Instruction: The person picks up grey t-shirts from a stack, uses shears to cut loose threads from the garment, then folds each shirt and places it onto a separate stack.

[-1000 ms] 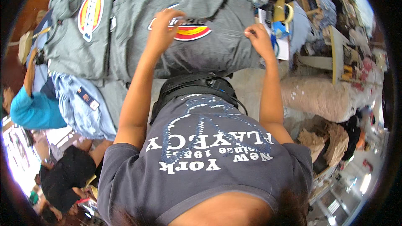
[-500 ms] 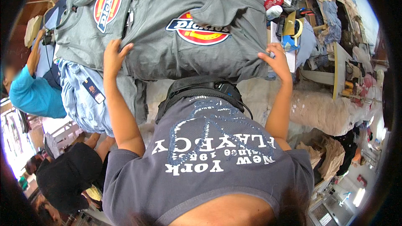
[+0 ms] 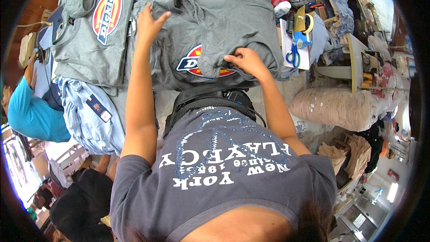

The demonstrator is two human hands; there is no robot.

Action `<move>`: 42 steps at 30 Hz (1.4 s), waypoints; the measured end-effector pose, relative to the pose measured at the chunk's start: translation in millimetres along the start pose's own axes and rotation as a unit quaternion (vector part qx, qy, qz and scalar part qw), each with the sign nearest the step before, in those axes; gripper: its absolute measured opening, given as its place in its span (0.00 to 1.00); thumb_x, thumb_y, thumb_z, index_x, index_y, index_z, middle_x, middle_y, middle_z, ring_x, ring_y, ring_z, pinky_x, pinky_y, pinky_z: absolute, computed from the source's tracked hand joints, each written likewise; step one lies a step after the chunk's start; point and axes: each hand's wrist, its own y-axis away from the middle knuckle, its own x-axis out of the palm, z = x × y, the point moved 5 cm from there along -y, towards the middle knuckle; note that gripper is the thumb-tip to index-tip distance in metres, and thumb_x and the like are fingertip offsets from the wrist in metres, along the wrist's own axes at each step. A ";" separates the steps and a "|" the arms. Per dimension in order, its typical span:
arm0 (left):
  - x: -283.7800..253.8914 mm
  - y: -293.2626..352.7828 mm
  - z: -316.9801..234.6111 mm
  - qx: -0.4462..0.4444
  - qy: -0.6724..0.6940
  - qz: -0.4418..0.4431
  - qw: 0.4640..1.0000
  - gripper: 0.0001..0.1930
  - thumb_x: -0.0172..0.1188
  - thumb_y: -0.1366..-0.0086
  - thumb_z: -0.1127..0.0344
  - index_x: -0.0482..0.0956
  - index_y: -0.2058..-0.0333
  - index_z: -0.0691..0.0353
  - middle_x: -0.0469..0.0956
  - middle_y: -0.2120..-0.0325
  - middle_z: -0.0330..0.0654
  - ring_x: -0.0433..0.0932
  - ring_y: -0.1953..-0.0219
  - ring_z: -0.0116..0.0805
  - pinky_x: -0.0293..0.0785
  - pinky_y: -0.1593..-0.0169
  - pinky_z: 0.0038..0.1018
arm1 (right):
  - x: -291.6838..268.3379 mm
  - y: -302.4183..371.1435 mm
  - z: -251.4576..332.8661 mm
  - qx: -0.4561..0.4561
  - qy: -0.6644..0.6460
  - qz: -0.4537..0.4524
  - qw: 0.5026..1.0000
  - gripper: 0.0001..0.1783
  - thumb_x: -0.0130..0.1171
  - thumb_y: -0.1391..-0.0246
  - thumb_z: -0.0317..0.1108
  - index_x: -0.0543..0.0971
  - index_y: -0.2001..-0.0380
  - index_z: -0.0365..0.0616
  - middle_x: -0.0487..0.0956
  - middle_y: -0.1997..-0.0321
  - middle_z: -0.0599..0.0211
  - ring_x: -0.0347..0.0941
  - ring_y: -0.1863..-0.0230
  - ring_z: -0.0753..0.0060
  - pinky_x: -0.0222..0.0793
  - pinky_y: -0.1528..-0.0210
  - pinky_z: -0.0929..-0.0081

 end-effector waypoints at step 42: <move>-41.3 197.0 -8.7 -0.359 0.662 0.426 0.500 0.21 0.57 0.47 0.63 0.68 0.57 0.70 0.73 0.61 0.45 0.72 0.60 0.34 0.64 0.51 0.32 | 46.0 133.5 -84.2 0.019 -0.674 -0.037 0.738 0.25 0.59 0.57 0.43 0.70 0.59 0.38 0.74 0.60 0.60 0.71 0.61 0.67 0.62 0.51 0.64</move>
